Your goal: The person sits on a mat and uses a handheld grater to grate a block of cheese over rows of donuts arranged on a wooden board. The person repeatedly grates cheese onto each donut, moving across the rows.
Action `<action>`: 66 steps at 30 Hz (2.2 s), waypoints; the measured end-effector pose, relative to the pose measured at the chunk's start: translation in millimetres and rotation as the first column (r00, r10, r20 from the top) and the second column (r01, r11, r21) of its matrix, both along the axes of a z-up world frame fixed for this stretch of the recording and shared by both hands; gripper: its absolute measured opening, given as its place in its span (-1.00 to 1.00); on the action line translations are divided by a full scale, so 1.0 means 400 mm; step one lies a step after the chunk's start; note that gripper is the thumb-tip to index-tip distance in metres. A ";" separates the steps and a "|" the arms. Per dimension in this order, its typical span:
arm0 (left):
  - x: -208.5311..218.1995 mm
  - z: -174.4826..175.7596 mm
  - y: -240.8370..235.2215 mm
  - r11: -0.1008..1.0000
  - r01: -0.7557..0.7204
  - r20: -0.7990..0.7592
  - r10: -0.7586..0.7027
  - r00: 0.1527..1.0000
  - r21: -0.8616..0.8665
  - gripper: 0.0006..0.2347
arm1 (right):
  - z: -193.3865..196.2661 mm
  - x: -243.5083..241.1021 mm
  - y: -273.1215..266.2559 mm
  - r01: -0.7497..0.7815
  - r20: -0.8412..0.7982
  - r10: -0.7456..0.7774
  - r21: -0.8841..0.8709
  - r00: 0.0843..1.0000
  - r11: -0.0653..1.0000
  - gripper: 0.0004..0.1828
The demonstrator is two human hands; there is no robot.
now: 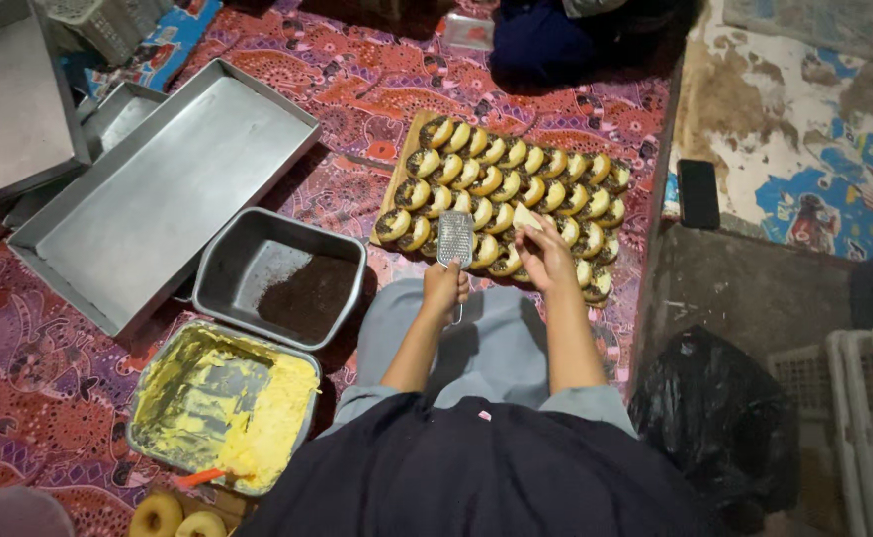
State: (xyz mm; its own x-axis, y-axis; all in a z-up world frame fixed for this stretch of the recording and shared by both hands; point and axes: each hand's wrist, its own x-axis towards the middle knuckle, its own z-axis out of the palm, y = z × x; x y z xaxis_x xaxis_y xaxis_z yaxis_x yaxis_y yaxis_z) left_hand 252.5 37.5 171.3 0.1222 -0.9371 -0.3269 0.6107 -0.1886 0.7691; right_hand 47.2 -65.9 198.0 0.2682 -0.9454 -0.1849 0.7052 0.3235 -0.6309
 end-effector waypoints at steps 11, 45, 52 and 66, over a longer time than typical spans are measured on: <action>-0.035 -0.167 -0.061 0.981 0.056 0.019 -0.060 0.998 0.188 -0.82 | -0.096 -0.064 -0.031 0.033 -0.017 -0.033 0.027 0.999 0.999 -0.43; -0.068 -0.560 -0.809 0.984 -0.048 0.758 -0.099 0.645 0.170 -0.77 | -0.459 0.246 -0.805 -0.518 -0.952 -0.288 -0.195 -0.105 0.833 -0.44; -0.060 -0.517 -0.783 0.999 0.034 0.802 0.003 0.597 -0.030 -0.78 | -0.515 0.248 -0.828 -0.524 -0.948 -0.293 -0.190 -0.120 0.830 -0.44; -0.108 -0.434 -0.516 0.931 -0.005 0.130 -0.045 0.991 0.366 -0.87 | -0.441 0.141 -0.893 -0.269 -0.866 0.338 0.249 0.369 0.930 -0.48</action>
